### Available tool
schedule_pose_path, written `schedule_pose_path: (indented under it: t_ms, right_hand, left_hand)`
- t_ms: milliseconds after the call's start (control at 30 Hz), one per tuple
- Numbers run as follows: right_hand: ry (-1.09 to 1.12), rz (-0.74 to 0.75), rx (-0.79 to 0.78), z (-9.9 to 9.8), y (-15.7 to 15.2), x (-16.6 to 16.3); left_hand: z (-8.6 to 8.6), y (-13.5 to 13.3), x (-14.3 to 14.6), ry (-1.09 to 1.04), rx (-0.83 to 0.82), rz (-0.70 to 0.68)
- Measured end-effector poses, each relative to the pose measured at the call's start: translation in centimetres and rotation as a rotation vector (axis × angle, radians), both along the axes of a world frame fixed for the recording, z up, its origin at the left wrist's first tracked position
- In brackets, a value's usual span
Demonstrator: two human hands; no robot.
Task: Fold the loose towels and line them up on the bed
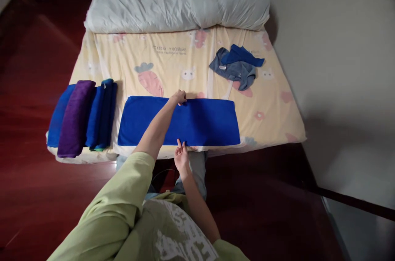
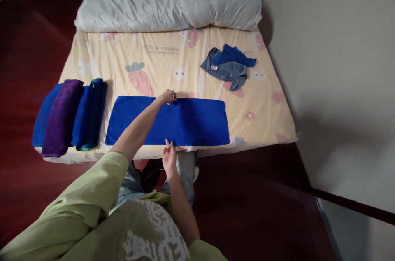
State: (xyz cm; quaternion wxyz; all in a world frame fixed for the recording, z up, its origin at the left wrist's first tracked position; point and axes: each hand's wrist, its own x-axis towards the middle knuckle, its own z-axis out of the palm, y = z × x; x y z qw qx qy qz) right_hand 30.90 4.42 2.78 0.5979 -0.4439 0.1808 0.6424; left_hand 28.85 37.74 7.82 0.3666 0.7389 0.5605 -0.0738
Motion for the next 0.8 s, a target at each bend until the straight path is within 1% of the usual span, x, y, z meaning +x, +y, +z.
schedule_pose_path:
  t_ms: [100, 300, 400, 600, 800]
  right_hand:
    - [0.0, 0.002, 0.002, 0.1, -0.1, -0.2]
    - [-0.069, -0.004, -0.005, -0.2, -1.0, -0.7]
    - [-0.108, 0.006, 0.005, -0.3, -0.9, -0.8]
    - [-0.112, 0.03, 0.026, 0.3, -0.2, -0.6]
    - [-0.1, 0.027, -0.011, 0.5, -0.9, -0.8]
  left_hand:
    - [0.1, -0.4, 0.4, -0.014, -0.028, 0.025]
    - [0.3, -0.4, 0.5, -0.092, 0.098, 0.101]
    - [0.4, -0.7, 0.3, -0.14, 0.118, 0.128]
    - [-0.5, -1.1, -0.1, -0.236, 0.163, 0.218]
    - [-1.2, -0.8, 0.0, -0.191, 0.23, 0.171]
